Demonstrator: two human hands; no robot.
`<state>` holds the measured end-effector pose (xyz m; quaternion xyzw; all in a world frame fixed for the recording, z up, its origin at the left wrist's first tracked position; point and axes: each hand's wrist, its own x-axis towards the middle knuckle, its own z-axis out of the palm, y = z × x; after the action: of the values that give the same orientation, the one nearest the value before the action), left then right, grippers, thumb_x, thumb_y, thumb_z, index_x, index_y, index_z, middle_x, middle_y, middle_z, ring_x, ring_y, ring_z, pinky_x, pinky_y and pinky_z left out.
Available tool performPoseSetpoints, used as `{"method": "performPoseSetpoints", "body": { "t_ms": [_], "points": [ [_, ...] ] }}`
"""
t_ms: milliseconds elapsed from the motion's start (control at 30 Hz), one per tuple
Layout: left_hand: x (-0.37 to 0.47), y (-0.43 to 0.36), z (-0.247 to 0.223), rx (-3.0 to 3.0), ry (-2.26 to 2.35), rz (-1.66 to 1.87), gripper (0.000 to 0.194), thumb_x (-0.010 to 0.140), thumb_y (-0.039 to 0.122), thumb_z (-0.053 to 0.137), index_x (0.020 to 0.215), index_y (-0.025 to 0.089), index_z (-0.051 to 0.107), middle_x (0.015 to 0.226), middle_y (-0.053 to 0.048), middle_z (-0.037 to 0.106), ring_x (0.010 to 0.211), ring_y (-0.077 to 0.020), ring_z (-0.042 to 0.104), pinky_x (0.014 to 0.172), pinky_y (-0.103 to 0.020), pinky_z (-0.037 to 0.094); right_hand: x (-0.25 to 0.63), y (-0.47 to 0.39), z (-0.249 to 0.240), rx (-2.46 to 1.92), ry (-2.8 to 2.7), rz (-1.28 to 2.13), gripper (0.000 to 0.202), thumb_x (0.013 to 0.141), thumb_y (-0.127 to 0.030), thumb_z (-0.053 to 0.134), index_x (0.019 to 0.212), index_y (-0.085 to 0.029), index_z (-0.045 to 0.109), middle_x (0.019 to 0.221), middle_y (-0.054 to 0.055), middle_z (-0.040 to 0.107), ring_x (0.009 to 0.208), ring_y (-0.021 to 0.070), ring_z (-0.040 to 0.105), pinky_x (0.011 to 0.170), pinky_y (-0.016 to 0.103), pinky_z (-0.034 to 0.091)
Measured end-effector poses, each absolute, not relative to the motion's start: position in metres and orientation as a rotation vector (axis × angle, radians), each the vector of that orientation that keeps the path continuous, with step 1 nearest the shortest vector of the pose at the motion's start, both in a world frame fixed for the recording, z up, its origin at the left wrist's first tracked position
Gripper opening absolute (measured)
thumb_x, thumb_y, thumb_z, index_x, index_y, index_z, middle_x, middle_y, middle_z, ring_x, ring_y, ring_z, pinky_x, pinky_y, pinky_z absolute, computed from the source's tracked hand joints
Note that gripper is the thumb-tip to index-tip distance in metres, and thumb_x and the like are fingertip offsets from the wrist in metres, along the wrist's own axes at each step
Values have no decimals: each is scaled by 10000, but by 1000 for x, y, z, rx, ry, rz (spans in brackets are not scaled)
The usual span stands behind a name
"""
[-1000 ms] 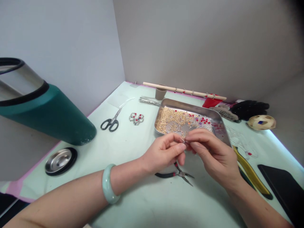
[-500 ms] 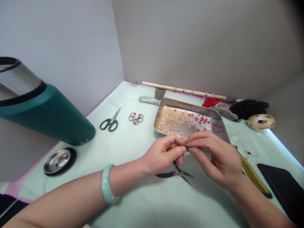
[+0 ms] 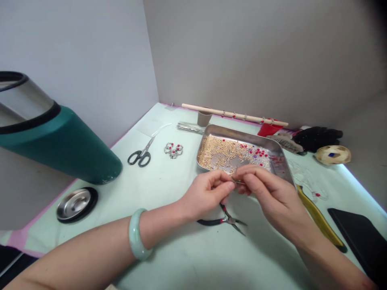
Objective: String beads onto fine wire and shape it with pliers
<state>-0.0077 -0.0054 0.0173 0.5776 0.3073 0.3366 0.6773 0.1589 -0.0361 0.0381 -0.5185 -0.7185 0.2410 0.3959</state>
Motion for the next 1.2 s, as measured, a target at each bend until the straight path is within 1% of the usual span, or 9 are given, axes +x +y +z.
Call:
{"method": "performPoseSetpoints", "body": {
  "t_ms": [67, 133, 233, 300, 400, 600, 833, 1100, 1200],
  "points": [
    [-8, -3, 19, 1206, 647, 737, 187, 838, 336, 554, 816, 152, 536, 550, 64, 431, 504, -68, 375, 509, -207, 291, 166, -33, 39, -1279, -1819, 576, 179, 948, -242, 449, 952, -221, 627, 794, 21, 607, 697, 158, 577, 665, 305, 466],
    [-9, -2, 21, 1145, 640, 708, 198, 830, 345, 564, 822, 147, 555, 534, 69, 408, 488, -60, 333, 485, -204, 244, 172, -31, 39, -1204, -1855, 498, 164, 920, -188, 491, 1002, -232, 626, 868, 34, 611, 773, 173, 586, 714, 318, 468],
    [-11, -1, 22, 1091, 653, 657, 203, 824, 347, 571, 837, 144, 570, 513, 72, 397, 464, -53, 290, 465, -208, 194, 179, -27, 40, -1003, -2005, 403, 283, 878, -87, 515, 1080, -251, 624, 1013, 60, 589, 926, 203, 578, 765, 341, 475],
    [-12, -1, 22, 1075, 649, 627, 205, 825, 345, 571, 845, 141, 573, 508, 74, 392, 454, -49, 270, 457, -212, 173, 181, -25, 42, -936, -2130, 352, 360, 866, -45, 500, 1134, -254, 618, 1035, 70, 572, 942, 203, 574, 764, 344, 480],
    [-13, -1, 20, 1050, 590, 599, 184, 824, 324, 578, 829, 141, 559, 520, 73, 386, 458, -47, 270, 452, -215, 157, 182, -23, 42, -929, -2228, 313, 389, 866, -39, 488, 1175, -240, 613, 1038, 82, 564, 933, 202, 579, 754, 343, 490],
    [-14, 0, 15, 1027, 468, 567, 198, 831, 331, 593, 834, 140, 540, 528, 84, 357, 454, -44, 243, 439, -214, 144, 188, -20, 38, -957, -2264, 179, 303, 857, -81, 550, 1103, -224, 655, 1010, 83, 565, 871, 199, 592, 712, 339, 496],
    [-12, -1, 16, 1100, 482, 654, 184, 818, 309, 609, 807, 146, 524, 562, 72, 408, 483, -44, 312, 458, -204, 199, 184, -19, 37, -914, -2205, 190, 179, 865, -82, 553, 960, -182, 667, 935, 70, 575, 835, 169, 590, 718, 304, 492],
    [-11, 1, 18, 1151, 493, 665, 163, 837, 294, 580, 812, 144, 522, 551, 76, 396, 492, -49, 310, 479, -207, 227, 187, -19, 35, -933, -2242, 177, 244, 872, -75, 541, 1059, -191, 647, 1066, 87, 580, 979, 193, 582, 840, 328, 479],
    [-11, 1, 17, 1167, 497, 666, 157, 835, 294, 578, 827, 144, 529, 557, 72, 402, 501, -55, 320, 485, -208, 237, 189, -19, 35, -931, -2257, 189, 251, 876, -83, 536, 1076, -192, 641, 1081, 89, 587, 995, 200, 587, 847, 332, 482]
  ]
}}
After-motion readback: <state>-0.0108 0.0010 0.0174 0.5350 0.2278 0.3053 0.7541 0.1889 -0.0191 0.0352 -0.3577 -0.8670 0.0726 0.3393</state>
